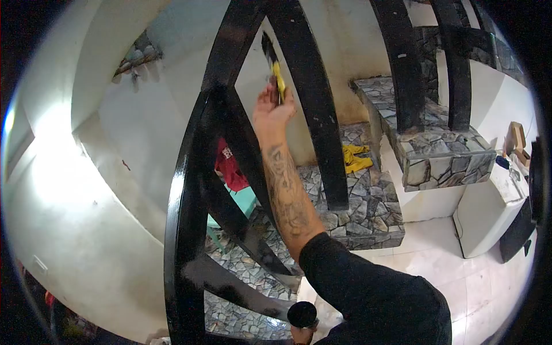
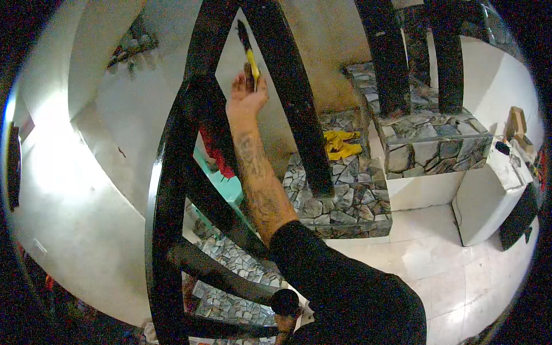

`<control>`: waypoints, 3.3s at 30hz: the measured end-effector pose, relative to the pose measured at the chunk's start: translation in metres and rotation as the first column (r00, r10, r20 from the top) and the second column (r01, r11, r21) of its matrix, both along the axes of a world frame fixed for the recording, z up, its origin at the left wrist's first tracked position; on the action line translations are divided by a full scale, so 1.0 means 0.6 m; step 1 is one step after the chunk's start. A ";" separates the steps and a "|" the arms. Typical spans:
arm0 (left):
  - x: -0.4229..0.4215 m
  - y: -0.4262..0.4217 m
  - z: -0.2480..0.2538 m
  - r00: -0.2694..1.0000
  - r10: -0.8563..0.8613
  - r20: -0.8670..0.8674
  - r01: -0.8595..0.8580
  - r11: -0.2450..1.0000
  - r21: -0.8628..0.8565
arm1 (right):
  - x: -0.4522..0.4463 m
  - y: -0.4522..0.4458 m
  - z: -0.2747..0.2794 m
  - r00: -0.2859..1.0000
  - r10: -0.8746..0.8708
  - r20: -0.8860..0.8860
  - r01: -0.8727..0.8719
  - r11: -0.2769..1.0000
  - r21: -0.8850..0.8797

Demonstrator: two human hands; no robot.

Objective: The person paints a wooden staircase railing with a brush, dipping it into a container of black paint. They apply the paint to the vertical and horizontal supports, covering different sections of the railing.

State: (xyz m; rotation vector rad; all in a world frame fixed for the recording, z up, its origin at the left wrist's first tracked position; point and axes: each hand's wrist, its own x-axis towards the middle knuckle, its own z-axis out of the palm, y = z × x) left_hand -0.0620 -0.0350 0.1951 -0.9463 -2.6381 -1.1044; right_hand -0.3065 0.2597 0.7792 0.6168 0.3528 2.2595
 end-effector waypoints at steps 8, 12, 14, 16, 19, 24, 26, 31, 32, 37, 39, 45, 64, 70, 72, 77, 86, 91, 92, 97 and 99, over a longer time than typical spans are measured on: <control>0.000 -0.007 -0.006 0.999 0.009 -0.033 -0.009 1.000 0.010 | 0.000 -0.041 -0.050 0.927 -0.290 0.239 0.196 0.916 0.350; 0.013 0.008 0.024 0.990 0.059 0.131 -0.077 0.987 0.139 | 0.005 -0.031 -0.111 0.877 -0.378 0.297 0.256 0.890 0.378; 0.013 0.011 0.023 0.980 0.114 0.161 -0.138 0.979 0.150 | 0.001 -0.019 -0.120 0.839 -0.486 0.247 0.385 0.849 0.363; 0.012 0.013 0.018 0.985 0.144 0.092 -0.155 0.980 0.126 | 0.016 -0.026 -0.112 0.755 -0.604 0.256 0.464 0.767 0.442; 0.022 0.013 0.035 0.951 0.084 0.298 -0.153 0.964 0.217 | 0.011 -0.023 -0.108 0.613 -0.762 0.208 0.560 0.605 0.567; 0.022 0.009 0.035 0.968 0.106 0.226 -0.163 0.953 0.253 | 0.026 -0.031 -0.045 0.558 -0.825 0.094 0.619 0.488 0.615; 0.021 0.004 0.033 0.987 0.075 0.144 -0.106 0.969 0.222 | 0.026 -0.025 -0.022 0.530 -0.845 0.072 0.689 0.478 0.544; 0.015 0.004 0.037 0.998 0.066 0.017 -0.068 0.985 0.156 | 0.041 0.005 -0.048 0.497 -0.863 0.085 0.761 0.481 0.435; 0.014 0.004 0.040 0.998 0.055 0.012 -0.056 0.987 0.150 | 0.056 -0.001 -0.057 0.517 -0.841 0.158 0.698 0.522 0.491; 0.017 -0.001 0.023 0.972 0.061 0.228 -0.120 0.960 0.253 | 0.038 0.009 -0.045 0.559 -0.829 0.010 0.609 0.418 0.674; 0.010 0.001 0.018 0.979 0.039 0.200 -0.096 0.954 0.284 | 0.045 0.008 -0.016 0.570 -0.821 -0.032 0.618 0.402 0.676; 0.002 -0.003 -0.010 0.996 0.091 -0.009 -0.091 0.996 0.000 | 0.037 0.020 -0.073 0.578 -0.815 0.050 0.641 0.490 0.591; 0.004 0.002 -0.008 0.947 0.143 0.287 -0.178 0.979 0.103 | 0.040 0.021 -0.042 0.714 -0.700 0.012 0.590 0.611 0.528; 0.000 0.001 -0.013 0.994 0.075 0.078 -0.077 0.996 0.033 | 0.036 0.028 -0.072 0.583 -0.809 0.071 0.528 0.444 0.723; 0.002 0.001 -0.015 0.983 0.068 0.168 -0.087 0.990 0.108 | 0.031 0.025 -0.042 0.657 -0.749 0.081 0.478 0.498 0.724; 0.009 0.005 -0.007 0.990 0.077 0.117 -0.087 0.993 0.080 | 0.045 0.023 -0.068 0.845 -0.534 0.022 0.478 0.773 0.417; 0.015 0.017 0.032 0.958 0.057 0.281 -0.144 0.944 0.298 | 0.025 -0.001 -0.032 0.971 -0.240 0.021 0.230 0.949 0.215; 0.000 0.012 0.006 1.000 0.022 0.010 -0.022 0.996 0.082 | -0.005 -0.030 -0.100 0.900 -0.393 0.191 0.253 0.825 0.506; 0.000 0.011 0.009 1.000 0.026 0.015 -0.027 0.994 0.109 | -0.006 -0.023 -0.114 0.886 -0.415 0.205 0.259 0.813 0.522; 0.004 0.006 -0.002 0.997 0.078 0.001 -0.078 0.992 0.101 | 0.052 -0.012 -0.062 0.929 -0.345 0.130 0.306 0.918 0.251; 0.007 0.010 0.007 0.997 0.079 -0.026 -0.078 0.996 0.031 | 0.028 0.002 -0.014 0.956 -0.288 0.049 0.274 0.942 0.195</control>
